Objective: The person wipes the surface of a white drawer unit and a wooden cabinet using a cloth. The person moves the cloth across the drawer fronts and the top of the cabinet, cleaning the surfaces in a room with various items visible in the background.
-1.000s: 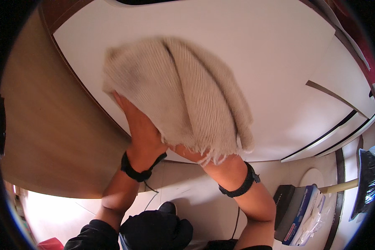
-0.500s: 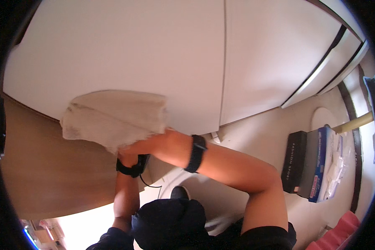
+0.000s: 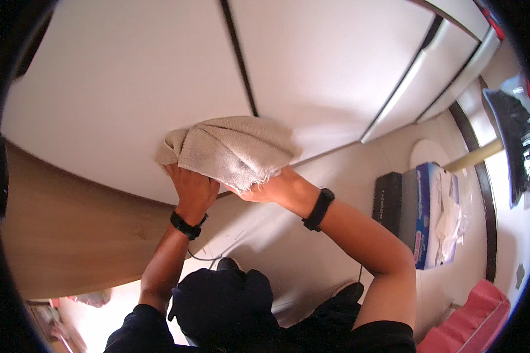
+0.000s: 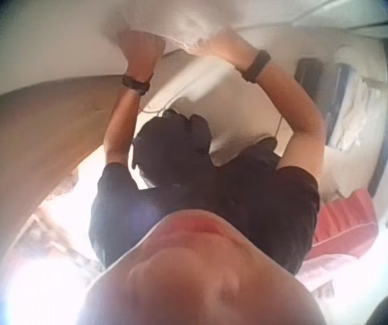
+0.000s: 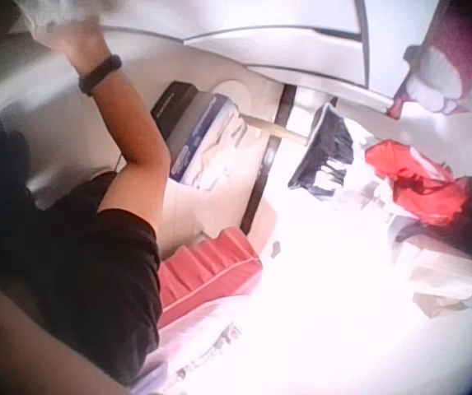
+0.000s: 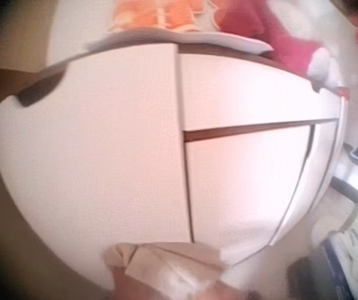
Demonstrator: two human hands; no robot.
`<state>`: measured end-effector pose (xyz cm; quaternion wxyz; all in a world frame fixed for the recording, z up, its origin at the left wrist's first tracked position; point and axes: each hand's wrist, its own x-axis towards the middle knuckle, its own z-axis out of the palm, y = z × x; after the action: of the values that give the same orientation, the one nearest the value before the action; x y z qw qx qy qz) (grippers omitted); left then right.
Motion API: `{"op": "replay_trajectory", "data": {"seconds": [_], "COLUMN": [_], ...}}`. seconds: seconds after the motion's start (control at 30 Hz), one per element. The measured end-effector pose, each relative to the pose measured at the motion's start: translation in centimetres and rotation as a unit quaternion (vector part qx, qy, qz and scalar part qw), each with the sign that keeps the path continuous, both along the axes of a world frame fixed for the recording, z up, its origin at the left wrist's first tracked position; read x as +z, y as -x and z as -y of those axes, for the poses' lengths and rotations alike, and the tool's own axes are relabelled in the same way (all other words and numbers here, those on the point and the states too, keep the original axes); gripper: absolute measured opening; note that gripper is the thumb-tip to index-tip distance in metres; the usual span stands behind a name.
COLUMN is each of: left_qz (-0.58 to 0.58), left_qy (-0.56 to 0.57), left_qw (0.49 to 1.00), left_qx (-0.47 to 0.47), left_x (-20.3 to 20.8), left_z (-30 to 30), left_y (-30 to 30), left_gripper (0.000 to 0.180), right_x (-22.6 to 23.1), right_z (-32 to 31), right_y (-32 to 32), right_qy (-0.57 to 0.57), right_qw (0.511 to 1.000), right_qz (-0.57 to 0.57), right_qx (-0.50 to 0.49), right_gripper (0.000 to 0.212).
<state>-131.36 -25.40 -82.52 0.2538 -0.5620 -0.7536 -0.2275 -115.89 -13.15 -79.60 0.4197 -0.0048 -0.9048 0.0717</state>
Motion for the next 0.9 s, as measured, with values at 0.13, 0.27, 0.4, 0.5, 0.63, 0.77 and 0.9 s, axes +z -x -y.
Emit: {"op": "replay_trajectory", "data": {"seconds": [0.13, 0.27, 0.4, 0.5, 0.63, 0.77, 0.9], "left_qz": [-0.058, 0.209, 0.297, 0.33, 0.207, -0.042, -0.03], "left_qy": [-0.05, -0.218, -0.195, -0.14, -0.064, -0.096, -0.053], "left_qw": [0.997, 0.953, 0.933, 0.933, 0.976, 0.994, 0.998], "left_qx": [0.028, 0.018, 0.048, 0.04, 0.019, -0.001, -0.03], "left_x": [6.4, 8.1, 1.5, -3.0, -2.8, 2.6, 0.1], "left_z": [3.9, 6.2, 9.5, 9.0, 5.1, -2.6, -3.5], "left_y": [4.0, 6.1, 6.3, 4.5, 1.7, -0.9, -2.1], "left_gripper": [0.055, 0.071, 0.076, 0.08, 0.085, 0.077, 0.068], "right_x": [1.2, 1.8, 0.9, -4.0, -5.5, -2.0, -1.8], "right_z": [0.8, 5.4, 9.3, 7.3, 2.2, -3.0, -2.6], "right_y": [5.2, 10.8, 13.6, 10.9, 5.0, 0.3, -2.4], "right_qy": [-0.051, 0.077, 0.234, 0.23, 0.101, -0.109, -0.002], "right_qw": [0.996, 0.983, 0.935, 0.933, 0.985, 0.994, 1.0], "right_qz": [0.068, 0.006, 0.007, 0.144, 0.094, 0.0, 0.025], "right_qx": [0.04, 0.168, 0.267, 0.235, 0.104, 0.012, -0.01], "right_gripper": [0.055, 0.056, 0.06, 0.065, 0.059, 0.042, 0.043]}}
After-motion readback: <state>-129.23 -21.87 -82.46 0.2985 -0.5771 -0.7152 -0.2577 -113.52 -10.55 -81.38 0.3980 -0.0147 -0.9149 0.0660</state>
